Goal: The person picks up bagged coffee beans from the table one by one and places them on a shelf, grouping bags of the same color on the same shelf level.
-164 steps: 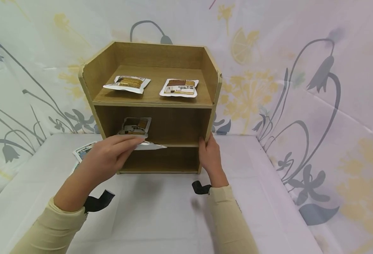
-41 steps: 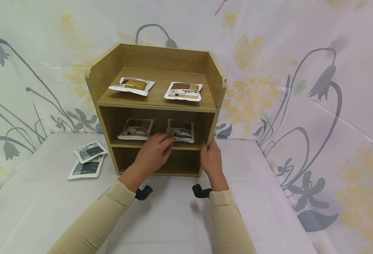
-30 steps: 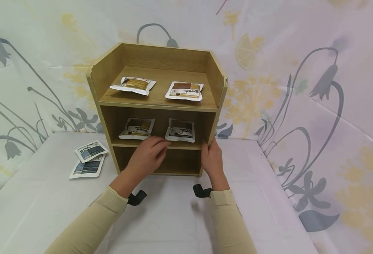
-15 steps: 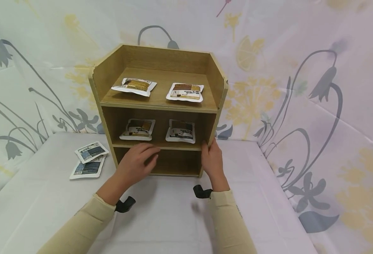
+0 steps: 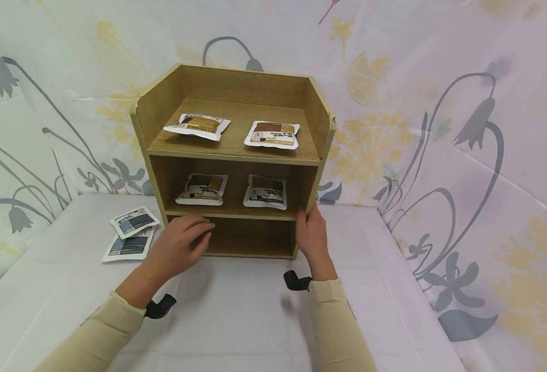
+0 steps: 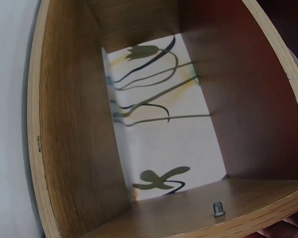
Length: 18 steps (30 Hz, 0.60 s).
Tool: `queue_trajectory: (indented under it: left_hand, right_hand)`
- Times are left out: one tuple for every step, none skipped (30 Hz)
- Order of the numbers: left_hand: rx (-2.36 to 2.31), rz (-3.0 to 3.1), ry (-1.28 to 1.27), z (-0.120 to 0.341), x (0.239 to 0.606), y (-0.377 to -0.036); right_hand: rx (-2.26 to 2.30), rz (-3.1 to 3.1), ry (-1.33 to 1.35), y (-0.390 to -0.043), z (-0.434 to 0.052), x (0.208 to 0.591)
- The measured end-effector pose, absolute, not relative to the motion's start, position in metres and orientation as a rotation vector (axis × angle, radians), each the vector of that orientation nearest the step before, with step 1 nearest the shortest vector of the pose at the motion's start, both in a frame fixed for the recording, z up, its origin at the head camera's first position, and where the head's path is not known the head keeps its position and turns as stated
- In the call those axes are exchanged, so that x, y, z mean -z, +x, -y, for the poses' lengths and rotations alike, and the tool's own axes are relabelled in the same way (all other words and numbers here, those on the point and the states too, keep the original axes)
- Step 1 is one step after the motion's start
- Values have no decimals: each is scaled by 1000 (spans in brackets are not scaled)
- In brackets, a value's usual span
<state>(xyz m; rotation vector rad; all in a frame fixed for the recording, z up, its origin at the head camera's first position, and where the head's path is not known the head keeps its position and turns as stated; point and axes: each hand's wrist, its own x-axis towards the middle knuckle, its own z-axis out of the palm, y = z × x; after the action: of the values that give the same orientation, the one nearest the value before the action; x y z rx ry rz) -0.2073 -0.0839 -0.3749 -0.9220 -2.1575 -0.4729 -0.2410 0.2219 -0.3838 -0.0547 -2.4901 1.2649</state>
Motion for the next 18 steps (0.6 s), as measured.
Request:
queue_trajectory:
  left_hand:
    - [464, 2161, -923, 87, 375, -207]
    - [456, 2166, -924, 90, 376, -207]
    - [446, 2172, -924, 93, 377, -208]
    - [438, 2176, -925, 97, 378, -208]
    - [427, 2181, -922, 100, 378, -209]
    - [419, 2186, -920, 103, 379, -209]
    - [411, 2192, -917, 107, 380, -209]
    - [405, 2198, -914, 110, 381, -209]
    - [398, 2208, -908, 114, 381, -209]
    - [391, 2218, -904, 118, 381, -209]
    - [380, 2231, -898, 121, 382, -208]
    - [372, 2242, -893, 125, 383, -208]
    - [364, 2253, -884, 128, 384, -208]
    - [357, 2264, -874, 131, 385, -207]
    - [353, 2274, -865, 135, 386, -207]
    - [354, 2280, -856, 138, 386, -207]
    - [356, 2286, -846, 141, 387, -207]
    - [359, 2288, -835, 144, 388, -207]
  right_hand:
    - [-1266, 2490, -56, -241, -222, 384]
    - [-1266, 2491, -56, -241, -222, 384]
    - [-1266, 2492, -58, -240, -222, 384]
    - [-1265, 2493, -58, -241, -222, 384]
    - [-1265, 2493, -57, -241, -222, 384]
    - [-1265, 2493, -57, -241, -222, 384]
    - [-1263, 2493, -57, -241, -222, 384]
    - [-1263, 2492, -57, -241, -222, 384]
    - [-1262, 2490, -58, -241, -222, 384]
    - [-1262, 2490, -58, -241, -222, 385]
    - [-1264, 2490, -59, -240, -222, 385]
    - [-1265, 2490, -61, -241, -222, 385]
    - [-1263, 2491, -64, -240, -222, 385]
    - [-1264, 2491, -65, -240, -222, 386]
    - [-1264, 2492, -66, -240, -222, 386]
    - [-1263, 2493, -66, -241, -222, 386]
    - [-1262, 2491, -66, -241, -222, 386]
    - [-1261, 2490, -67, -241, -223, 386]
